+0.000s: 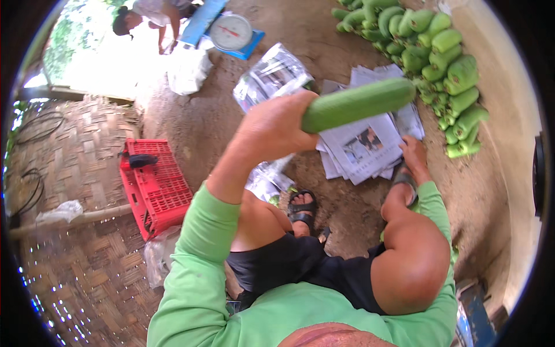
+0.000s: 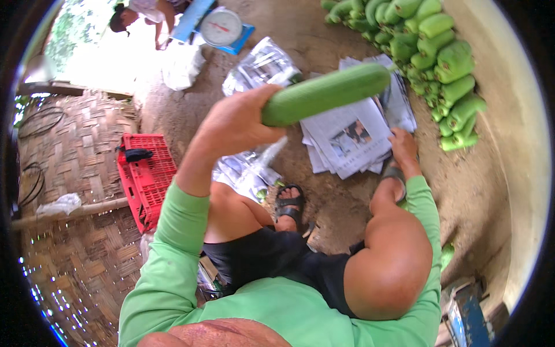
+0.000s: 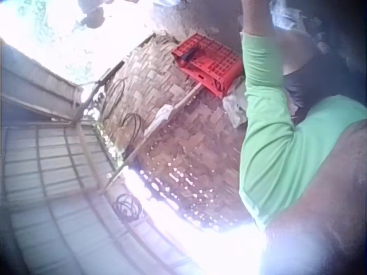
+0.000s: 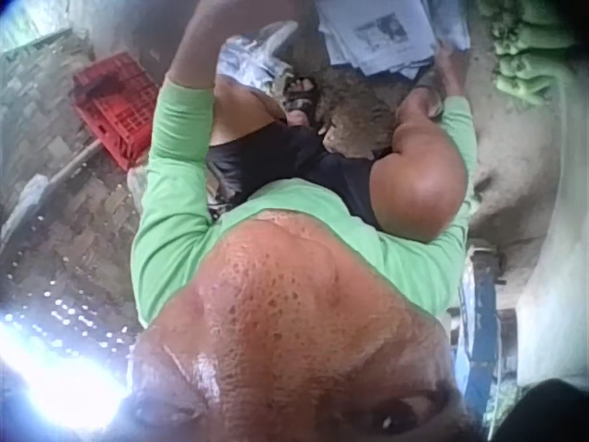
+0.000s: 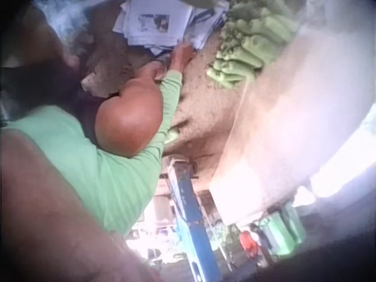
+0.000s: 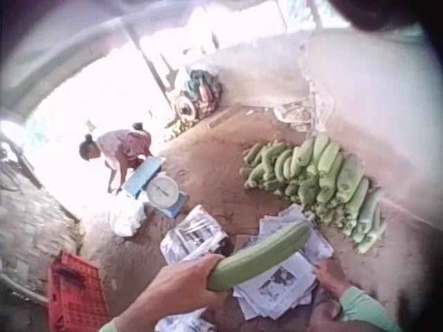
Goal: The person sits on the ground and repeatedly wraps individual green vegetables in newspaper, then places them into clear plastic bags. The person handles the vegetables and newspapers by hand, arranging the wrapped items into a pile.
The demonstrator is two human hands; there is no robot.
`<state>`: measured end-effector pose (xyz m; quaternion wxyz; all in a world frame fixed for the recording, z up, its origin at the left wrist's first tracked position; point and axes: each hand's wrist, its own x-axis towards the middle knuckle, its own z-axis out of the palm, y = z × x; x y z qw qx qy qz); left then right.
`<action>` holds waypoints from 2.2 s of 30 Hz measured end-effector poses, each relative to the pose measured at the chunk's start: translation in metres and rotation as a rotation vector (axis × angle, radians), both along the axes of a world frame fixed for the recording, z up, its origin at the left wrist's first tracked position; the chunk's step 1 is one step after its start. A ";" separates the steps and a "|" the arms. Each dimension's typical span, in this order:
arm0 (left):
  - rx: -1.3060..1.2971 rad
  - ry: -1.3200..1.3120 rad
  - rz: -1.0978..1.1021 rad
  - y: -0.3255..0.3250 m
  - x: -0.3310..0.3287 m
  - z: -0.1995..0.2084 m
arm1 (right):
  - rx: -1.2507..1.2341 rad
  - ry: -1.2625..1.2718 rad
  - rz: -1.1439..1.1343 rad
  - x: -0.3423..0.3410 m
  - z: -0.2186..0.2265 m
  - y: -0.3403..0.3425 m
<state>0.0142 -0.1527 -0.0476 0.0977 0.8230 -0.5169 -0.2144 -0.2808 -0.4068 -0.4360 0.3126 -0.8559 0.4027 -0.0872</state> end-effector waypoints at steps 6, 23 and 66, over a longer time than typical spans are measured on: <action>0.072 -0.065 -0.041 -0.016 -0.011 -0.004 | -0.044 0.080 -0.018 -0.006 0.028 -0.009; 0.158 0.150 -0.192 -0.039 -0.037 -0.223 | 0.309 -0.157 -0.112 -0.050 -0.025 -0.021; -0.263 0.114 -0.481 -0.018 -0.123 -0.364 | 1.003 -0.378 -0.530 -0.049 0.018 0.032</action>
